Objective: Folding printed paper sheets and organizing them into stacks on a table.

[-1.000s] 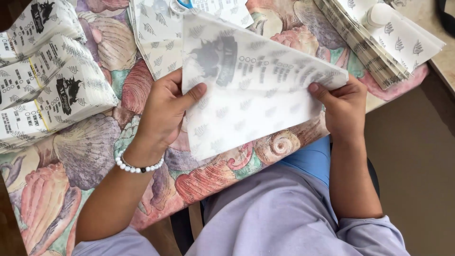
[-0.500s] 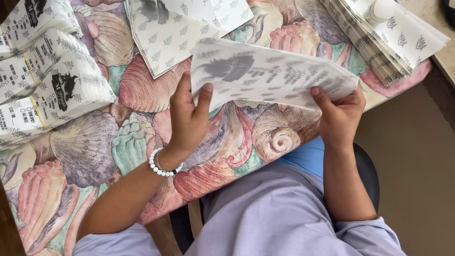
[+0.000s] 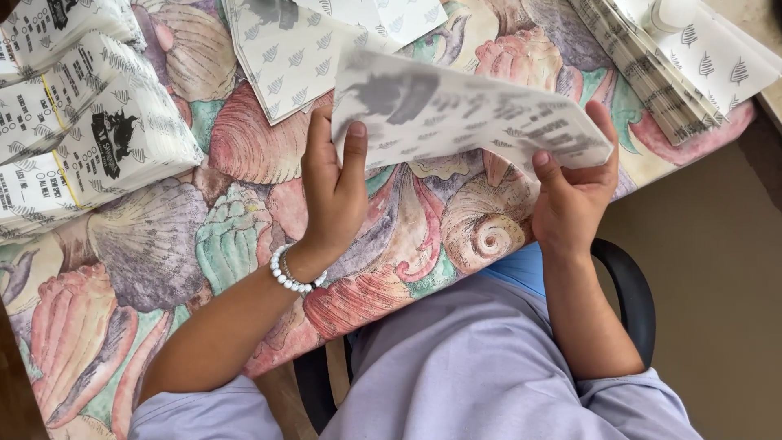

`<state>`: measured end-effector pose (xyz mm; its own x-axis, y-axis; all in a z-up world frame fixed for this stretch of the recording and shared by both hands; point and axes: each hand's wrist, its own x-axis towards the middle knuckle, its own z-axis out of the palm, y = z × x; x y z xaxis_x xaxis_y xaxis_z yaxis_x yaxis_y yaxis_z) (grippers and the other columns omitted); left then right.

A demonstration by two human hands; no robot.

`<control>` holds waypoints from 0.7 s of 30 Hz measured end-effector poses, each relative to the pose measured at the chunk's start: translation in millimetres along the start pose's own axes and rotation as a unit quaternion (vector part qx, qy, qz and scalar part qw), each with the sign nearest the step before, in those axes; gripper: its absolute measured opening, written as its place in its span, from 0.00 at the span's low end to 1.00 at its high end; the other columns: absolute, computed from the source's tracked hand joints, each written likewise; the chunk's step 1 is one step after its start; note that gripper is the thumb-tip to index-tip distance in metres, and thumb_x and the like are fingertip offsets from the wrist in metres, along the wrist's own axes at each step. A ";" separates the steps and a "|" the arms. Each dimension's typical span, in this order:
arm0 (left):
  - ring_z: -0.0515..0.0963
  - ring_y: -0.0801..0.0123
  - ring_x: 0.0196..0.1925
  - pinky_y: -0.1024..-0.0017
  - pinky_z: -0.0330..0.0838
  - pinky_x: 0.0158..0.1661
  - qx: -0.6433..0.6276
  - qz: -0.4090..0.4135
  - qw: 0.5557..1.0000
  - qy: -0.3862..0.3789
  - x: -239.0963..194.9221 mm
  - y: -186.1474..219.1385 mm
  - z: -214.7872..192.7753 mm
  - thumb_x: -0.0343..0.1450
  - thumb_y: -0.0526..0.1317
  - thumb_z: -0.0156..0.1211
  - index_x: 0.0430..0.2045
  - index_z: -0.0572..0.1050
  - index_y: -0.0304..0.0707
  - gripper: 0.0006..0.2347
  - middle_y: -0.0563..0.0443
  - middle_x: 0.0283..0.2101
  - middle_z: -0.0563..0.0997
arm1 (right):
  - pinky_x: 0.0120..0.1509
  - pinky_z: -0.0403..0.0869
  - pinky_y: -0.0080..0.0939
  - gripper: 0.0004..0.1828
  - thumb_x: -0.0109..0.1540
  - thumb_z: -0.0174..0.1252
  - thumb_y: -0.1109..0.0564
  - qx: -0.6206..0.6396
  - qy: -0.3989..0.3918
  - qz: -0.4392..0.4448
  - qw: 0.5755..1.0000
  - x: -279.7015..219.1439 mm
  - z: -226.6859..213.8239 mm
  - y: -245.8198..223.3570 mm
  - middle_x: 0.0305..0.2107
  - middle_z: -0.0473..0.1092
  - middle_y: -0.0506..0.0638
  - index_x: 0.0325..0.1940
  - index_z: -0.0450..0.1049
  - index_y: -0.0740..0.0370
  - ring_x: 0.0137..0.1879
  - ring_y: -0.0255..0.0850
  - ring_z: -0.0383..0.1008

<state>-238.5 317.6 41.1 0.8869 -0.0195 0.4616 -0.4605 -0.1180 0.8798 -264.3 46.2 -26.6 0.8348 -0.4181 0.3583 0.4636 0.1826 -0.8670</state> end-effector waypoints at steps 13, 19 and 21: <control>0.67 0.73 0.37 0.68 0.65 0.47 0.006 0.039 0.999 0.028 6.1 0.6 -6.4 0.82 0.39 0.40 0.38 0.67 0.36 0.09 0.54 0.32 0.67 | 0.72 0.76 0.46 0.32 0.66 0.65 0.70 -0.018 -0.011 0.007 1.000 7.0 -10.0 8.3 0.53 0.73 0.56 0.72 0.61 0.61 0.64 0.42 0.75; 0.73 0.70 0.42 0.73 0.70 0.44 0.049 0.005 0.998 0.027 15.1 18.8 -6.4 0.81 0.41 0.42 0.43 0.67 0.39 0.07 0.52 0.39 0.74 | 0.74 0.70 0.42 0.35 0.70 0.61 0.67 -0.030 -0.058 0.032 0.997 7.6 1.8 -12.5 0.69 0.61 0.51 0.78 0.54 0.59 0.67 0.40 0.65; 0.69 0.72 0.35 0.74 0.64 0.39 0.078 0.025 0.997 0.003 18.3 24.1 -10.5 0.81 0.41 0.43 0.35 0.66 0.38 0.08 0.54 0.32 0.71 | 0.72 0.70 0.37 0.34 0.69 0.64 0.66 -0.059 -0.040 0.026 0.997 8.7 3.0 -13.8 0.64 0.64 0.51 0.76 0.56 0.62 0.65 0.38 0.66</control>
<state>-233.8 324.8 71.9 0.8624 -0.0240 0.5057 -0.4927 -0.2693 0.8275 -262.6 42.7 -10.4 0.8797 -0.3373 0.3352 0.3859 0.0944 -0.9177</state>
